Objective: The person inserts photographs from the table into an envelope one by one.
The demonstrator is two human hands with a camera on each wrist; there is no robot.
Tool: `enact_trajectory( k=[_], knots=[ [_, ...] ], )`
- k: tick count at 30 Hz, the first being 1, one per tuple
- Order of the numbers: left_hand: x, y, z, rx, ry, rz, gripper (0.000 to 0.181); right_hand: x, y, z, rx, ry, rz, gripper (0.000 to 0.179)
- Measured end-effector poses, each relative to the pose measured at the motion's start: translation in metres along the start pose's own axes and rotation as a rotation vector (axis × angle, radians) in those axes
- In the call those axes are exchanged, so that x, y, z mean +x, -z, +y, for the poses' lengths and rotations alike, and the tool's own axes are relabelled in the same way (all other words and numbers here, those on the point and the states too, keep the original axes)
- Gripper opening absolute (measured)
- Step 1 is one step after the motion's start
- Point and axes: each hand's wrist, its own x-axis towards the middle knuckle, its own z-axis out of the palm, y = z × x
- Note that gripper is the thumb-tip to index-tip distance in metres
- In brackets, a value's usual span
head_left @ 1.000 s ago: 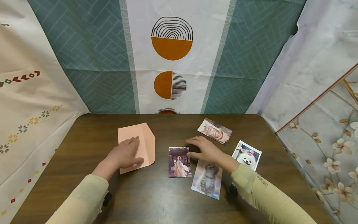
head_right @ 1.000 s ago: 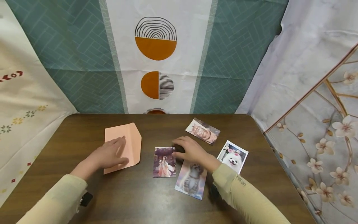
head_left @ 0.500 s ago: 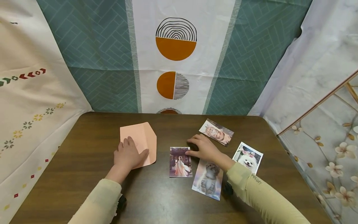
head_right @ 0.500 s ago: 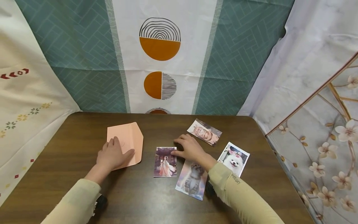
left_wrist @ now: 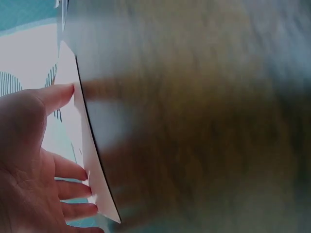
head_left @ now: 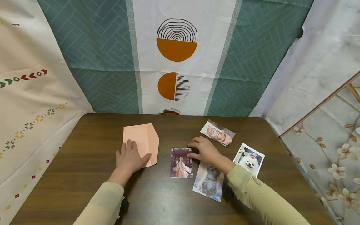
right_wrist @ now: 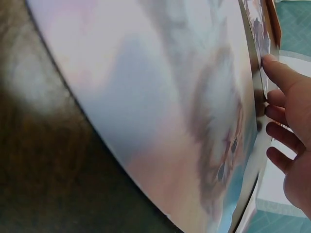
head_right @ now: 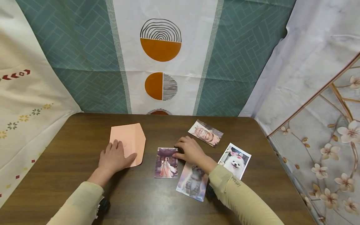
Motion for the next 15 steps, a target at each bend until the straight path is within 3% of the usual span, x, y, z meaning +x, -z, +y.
enact_trajectory(
  k=[10,15],
  knots=[
    [0.005,0.007,-0.015,0.018,-0.117,-0.052,0.097,0.002,0.001,-0.001,0.023,0.011,0.018,0.039],
    [0.005,0.008,-0.021,0.013,-0.133,-0.048,0.098,0.002,0.000,-0.001,0.030,0.008,0.021,0.038]
  ],
)
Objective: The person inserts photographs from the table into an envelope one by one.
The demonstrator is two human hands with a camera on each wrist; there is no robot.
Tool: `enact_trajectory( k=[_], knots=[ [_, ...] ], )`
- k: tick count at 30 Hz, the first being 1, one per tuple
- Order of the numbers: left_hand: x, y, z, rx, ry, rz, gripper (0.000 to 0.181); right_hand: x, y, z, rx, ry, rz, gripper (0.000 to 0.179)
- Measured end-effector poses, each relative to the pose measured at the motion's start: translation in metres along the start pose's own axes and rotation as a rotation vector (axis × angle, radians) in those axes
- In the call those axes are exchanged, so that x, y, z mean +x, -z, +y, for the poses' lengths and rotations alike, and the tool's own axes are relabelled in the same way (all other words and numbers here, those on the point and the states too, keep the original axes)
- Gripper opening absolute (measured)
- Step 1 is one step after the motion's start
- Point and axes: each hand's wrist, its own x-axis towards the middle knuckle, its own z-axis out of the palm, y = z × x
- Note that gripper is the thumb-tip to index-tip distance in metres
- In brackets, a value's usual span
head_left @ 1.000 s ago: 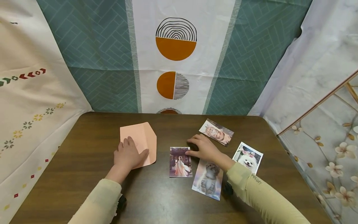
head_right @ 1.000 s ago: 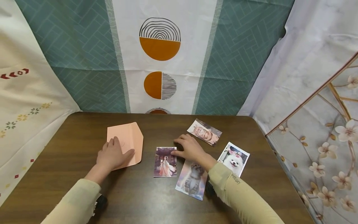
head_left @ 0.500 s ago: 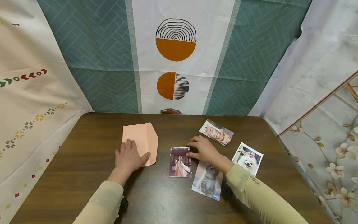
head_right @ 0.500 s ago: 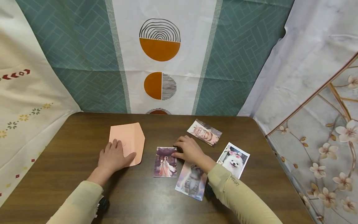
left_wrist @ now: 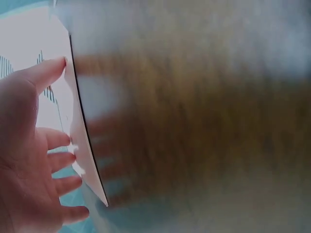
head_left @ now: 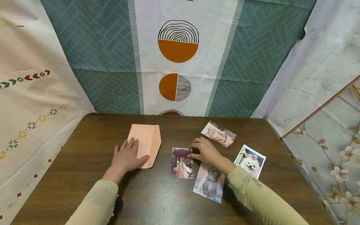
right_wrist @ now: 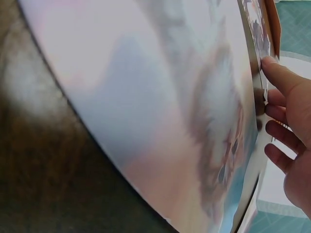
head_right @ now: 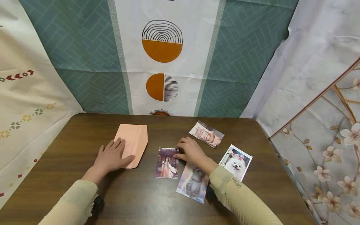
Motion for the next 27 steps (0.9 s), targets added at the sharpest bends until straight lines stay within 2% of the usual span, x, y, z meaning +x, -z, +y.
enact_trajectory(
  k=[4,9,17,27],
  knots=[
    [0.000,-0.003,0.003,-0.034,0.045,0.064,0.103,0.000,-0.001,0.001,0.011,-0.011,-0.003,0.037],
    [0.003,-0.005,0.011,-0.095,0.156,0.120,0.108,-0.002,-0.001,0.002,0.022,-0.025,0.003,0.037],
    [0.005,-0.006,0.019,-0.103,0.281,0.138,0.114,-0.003,-0.002,0.001,0.035,-0.024,0.002,0.037],
    [0.004,-0.006,0.017,-0.120,0.356,0.138,0.114,0.000,-0.001,0.000,0.036,-0.011,0.001,0.035]
  ],
)
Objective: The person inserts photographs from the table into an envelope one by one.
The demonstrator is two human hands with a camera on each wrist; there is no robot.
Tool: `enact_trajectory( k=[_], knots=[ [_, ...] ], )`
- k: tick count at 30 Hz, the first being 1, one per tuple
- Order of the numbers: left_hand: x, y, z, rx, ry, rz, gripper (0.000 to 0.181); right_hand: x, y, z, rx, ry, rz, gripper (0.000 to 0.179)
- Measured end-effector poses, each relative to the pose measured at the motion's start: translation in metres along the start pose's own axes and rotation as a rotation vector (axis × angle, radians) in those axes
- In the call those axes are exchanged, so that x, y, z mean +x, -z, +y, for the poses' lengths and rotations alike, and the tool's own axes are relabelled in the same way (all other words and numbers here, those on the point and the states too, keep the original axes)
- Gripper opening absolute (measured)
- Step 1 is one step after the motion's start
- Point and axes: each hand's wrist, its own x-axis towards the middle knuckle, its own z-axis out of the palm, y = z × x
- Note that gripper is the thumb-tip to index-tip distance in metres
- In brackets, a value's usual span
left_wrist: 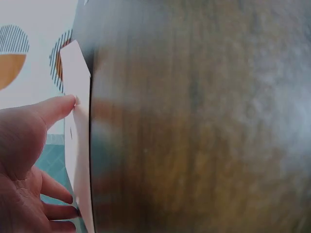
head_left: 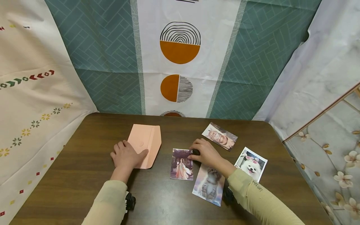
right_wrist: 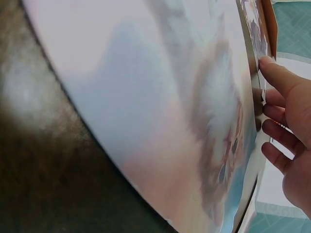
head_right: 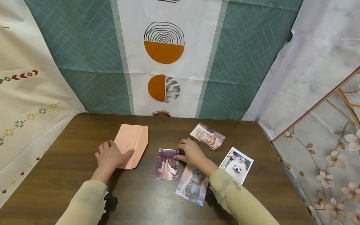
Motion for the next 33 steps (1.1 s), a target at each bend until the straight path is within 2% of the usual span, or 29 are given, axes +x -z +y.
enact_trajectory(
  k=[19,25,33],
  knots=[
    [0.0048,-0.0053,-0.0023,-0.065,0.090,0.065,0.110,0.0011,0.0009,0.0008,-0.013,0.017,0.003,0.035],
    [0.0043,-0.0039,-0.0016,-0.117,0.108,0.084,0.103,0.0011,0.0026,0.0000,-0.010,0.007,-0.002,0.035],
    [0.0052,-0.0018,-0.0022,-0.184,0.155,0.100,0.107,0.0031,0.0028,-0.0021,-0.010,-0.015,-0.027,0.036]
  ],
)
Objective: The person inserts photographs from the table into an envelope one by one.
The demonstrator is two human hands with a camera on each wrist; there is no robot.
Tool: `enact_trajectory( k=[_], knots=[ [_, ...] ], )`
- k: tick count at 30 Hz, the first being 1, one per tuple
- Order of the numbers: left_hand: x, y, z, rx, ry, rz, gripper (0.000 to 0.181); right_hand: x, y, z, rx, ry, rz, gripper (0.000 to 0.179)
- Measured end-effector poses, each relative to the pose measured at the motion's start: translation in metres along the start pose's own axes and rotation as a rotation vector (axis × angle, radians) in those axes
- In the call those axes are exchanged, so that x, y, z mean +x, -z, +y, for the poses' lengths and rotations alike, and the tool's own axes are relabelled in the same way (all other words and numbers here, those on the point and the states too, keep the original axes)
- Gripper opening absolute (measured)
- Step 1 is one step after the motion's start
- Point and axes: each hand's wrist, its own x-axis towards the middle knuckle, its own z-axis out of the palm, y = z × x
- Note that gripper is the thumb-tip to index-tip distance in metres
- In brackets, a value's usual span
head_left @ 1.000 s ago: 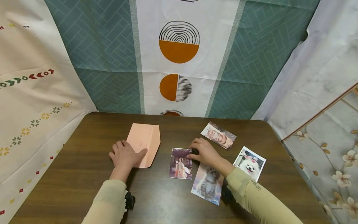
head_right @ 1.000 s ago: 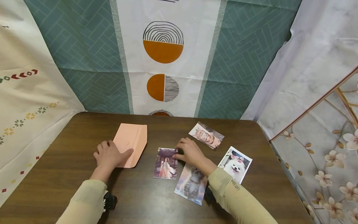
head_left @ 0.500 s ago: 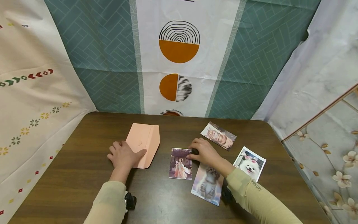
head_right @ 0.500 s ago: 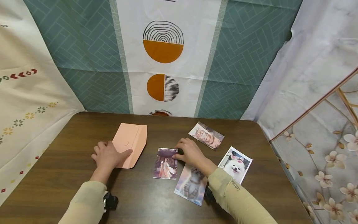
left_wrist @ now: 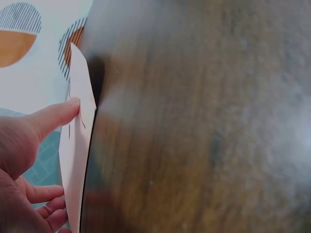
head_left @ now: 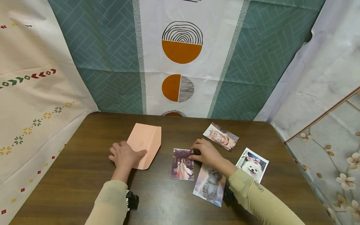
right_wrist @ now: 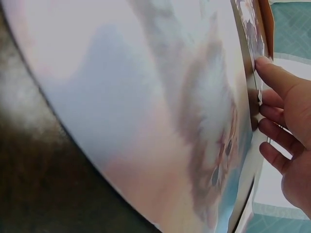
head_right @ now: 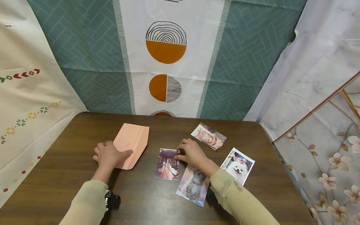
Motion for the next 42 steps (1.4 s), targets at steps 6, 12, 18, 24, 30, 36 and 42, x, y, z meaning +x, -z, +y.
enact_trajectory(
  k=[6,12,18,24,30,36,42],
  knots=[
    [0.002,0.002,0.000,-0.038,0.025,-0.004,0.106,0.000,0.000,-0.001,-0.003,0.000,0.004,0.035],
    [0.006,0.002,0.001,-0.057,0.038,-0.027,0.102,0.001,0.000,-0.001,0.000,0.002,0.007,0.035],
    [0.008,0.001,0.001,-0.053,0.030,-0.037,0.098,0.002,0.000,-0.001,-0.002,-0.001,-0.002,0.036],
    [0.006,0.001,0.001,-0.046,-0.003,0.012,0.093,0.002,0.000,-0.002,0.005,-0.004,-0.003,0.035],
    [0.006,0.002,0.002,-0.050,-0.047,0.099,0.092,0.001,0.000,-0.003,0.013,-0.013,0.004,0.034],
    [0.005,0.006,0.007,-0.077,-0.085,0.179,0.087,0.001,0.000,-0.002,0.021,-0.010,0.008,0.034],
    [0.002,0.006,0.015,-0.173,-0.116,0.251,0.094,0.000,-0.002,0.001,0.033,-0.013,0.017,0.035]
  ],
)
